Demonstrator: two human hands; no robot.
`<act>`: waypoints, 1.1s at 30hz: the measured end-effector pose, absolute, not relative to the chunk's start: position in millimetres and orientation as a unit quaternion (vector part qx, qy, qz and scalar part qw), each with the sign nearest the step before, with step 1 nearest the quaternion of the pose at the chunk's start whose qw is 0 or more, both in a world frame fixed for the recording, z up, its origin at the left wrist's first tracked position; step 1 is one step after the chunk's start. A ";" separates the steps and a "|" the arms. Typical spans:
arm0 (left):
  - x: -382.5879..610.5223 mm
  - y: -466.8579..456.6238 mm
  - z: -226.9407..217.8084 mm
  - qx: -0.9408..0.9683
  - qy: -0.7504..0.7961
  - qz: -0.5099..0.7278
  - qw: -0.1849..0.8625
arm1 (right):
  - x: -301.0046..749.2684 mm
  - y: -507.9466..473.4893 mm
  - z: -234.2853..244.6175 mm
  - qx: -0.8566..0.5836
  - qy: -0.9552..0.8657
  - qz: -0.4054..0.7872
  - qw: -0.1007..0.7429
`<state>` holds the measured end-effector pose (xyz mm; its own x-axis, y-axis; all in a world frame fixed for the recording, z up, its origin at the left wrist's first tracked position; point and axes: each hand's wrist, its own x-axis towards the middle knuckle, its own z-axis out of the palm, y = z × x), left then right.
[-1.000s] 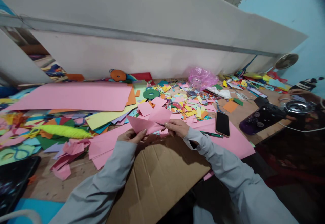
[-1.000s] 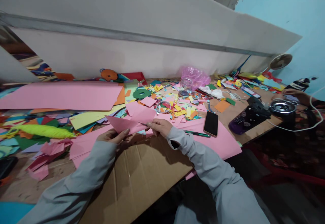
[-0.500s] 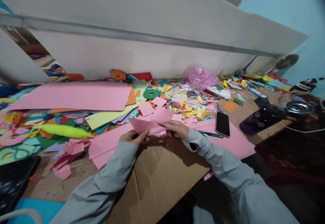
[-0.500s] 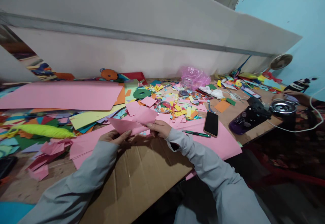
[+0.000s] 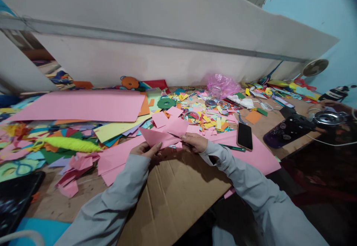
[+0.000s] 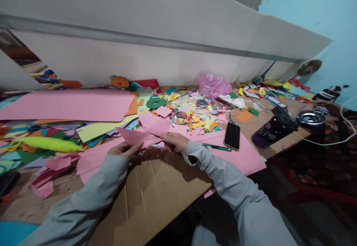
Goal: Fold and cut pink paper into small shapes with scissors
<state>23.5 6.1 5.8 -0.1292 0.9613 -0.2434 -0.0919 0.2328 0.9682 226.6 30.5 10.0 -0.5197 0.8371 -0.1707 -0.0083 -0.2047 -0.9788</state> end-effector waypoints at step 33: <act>24.8 8.8 -10.4 0.345 0.542 0.515 0.567 | 223.6 24.7 11.7 -0.406 -0.524 0.670 0.334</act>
